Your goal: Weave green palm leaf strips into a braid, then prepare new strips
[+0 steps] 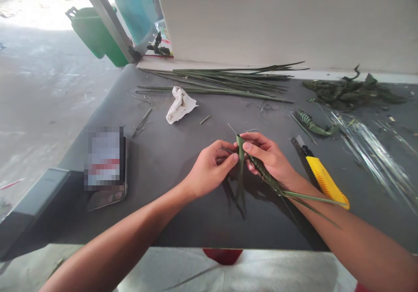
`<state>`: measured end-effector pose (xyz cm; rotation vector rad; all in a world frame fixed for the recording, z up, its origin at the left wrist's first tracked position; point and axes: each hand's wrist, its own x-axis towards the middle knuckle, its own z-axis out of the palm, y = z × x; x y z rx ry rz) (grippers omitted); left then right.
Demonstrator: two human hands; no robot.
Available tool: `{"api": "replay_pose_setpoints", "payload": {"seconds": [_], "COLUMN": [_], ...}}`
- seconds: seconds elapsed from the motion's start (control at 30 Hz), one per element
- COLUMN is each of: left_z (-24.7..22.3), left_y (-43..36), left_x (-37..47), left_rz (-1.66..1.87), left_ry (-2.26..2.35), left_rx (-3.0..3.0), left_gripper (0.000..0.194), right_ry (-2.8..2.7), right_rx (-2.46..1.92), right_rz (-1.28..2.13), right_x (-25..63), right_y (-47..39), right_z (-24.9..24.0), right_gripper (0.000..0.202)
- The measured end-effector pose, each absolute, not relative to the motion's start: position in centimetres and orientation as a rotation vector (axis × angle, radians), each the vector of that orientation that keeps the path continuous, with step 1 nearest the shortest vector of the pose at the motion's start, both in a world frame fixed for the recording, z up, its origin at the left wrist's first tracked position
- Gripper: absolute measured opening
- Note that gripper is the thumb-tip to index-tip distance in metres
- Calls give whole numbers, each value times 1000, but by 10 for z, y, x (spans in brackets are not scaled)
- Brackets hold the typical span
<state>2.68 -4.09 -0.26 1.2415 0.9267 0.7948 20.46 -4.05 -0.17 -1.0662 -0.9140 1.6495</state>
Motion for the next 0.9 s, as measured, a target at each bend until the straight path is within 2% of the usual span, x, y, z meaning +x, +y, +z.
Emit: {"api": "replay_pose_setpoints", "payload": {"seconds": [0.2, 0.47, 0.63, 0.73, 0.9], "left_z": [-8, -12, -6, -4, -3], "left_y": [-45, -50, -51, -50, -47], "left_x": [26, 31, 28, 26, 25], "left_rz": [985, 1007, 1075, 974, 865], "left_ry": [1156, 1092, 1245, 1144, 1064], "left_rx": [1600, 1474, 1631, 1565, 1418], "left_gripper": [9, 13, 14, 11, 25], "right_ry": [-914, -920, -917, -932, -990], "right_rx": [-1046, -1095, -1134, -1144, -1164], "right_rz": [1669, 1650, 1584, 1561, 1505], "right_x": [204, 201, 201, 201, 200], "right_y": [-41, -40, -39, -39, -41], "right_z": [-4, -1, -1, -2, -6], "right_gripper": [29, 32, 34, 31, 28]}}
